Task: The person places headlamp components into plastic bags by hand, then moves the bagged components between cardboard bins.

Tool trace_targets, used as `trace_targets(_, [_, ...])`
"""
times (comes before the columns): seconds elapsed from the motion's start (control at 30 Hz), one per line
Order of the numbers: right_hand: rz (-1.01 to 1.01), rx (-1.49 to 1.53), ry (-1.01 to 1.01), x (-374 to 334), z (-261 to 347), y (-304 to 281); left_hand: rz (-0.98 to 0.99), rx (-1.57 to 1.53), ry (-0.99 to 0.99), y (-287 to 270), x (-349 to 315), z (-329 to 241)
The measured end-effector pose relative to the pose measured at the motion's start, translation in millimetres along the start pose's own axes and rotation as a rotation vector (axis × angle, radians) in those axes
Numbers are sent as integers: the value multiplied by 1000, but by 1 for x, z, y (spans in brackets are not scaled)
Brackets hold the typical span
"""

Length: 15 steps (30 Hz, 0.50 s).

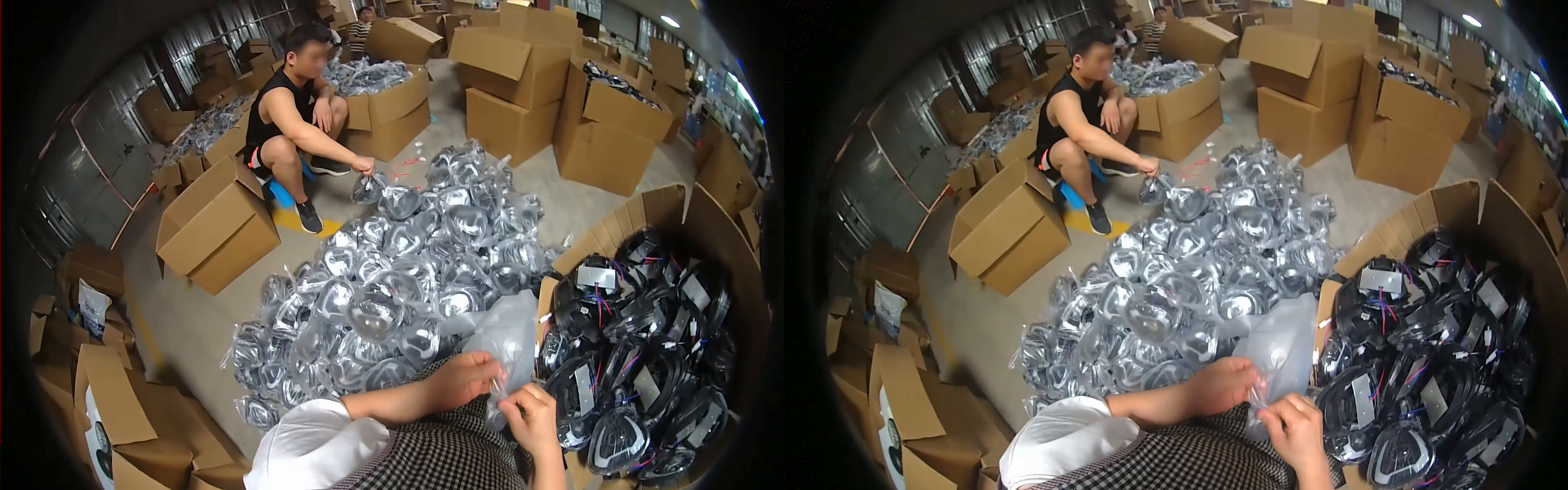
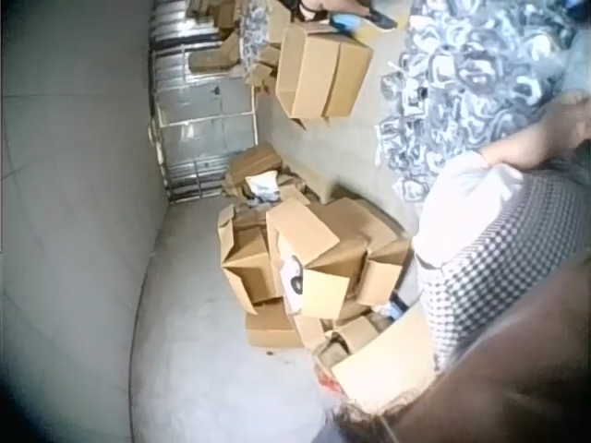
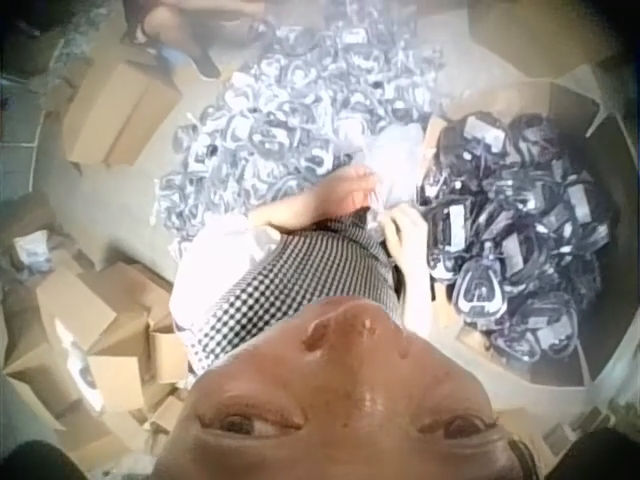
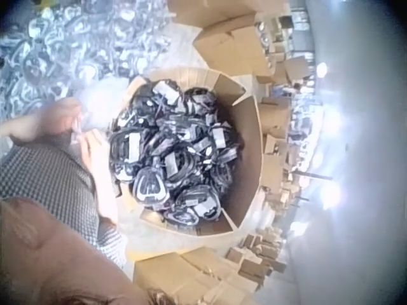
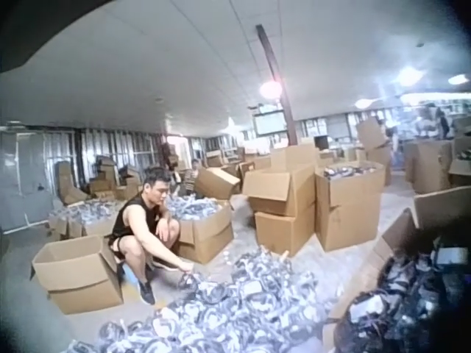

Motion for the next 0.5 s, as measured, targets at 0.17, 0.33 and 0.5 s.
trace_targets(0.17, [-59,8,79,15,16,-25,165,432,-3,36,-5,-11])
trace_targets(0.33, [-207,102,279,11,-6,-29,-47,474,243,24,10,-13])
trace_targets(0.5, [-91,-63,114,16,0,-7,-52,496,69,20,14,-3])
Point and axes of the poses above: each hand's wrist, its own x-axis towards the middle knuckle, its own y-axis out of the palm, z = x × y, the point moved 6 cm from there along x, towards the middle knuckle, and after that the axes turned 12 degrees about -x, right-handed, at the moved point
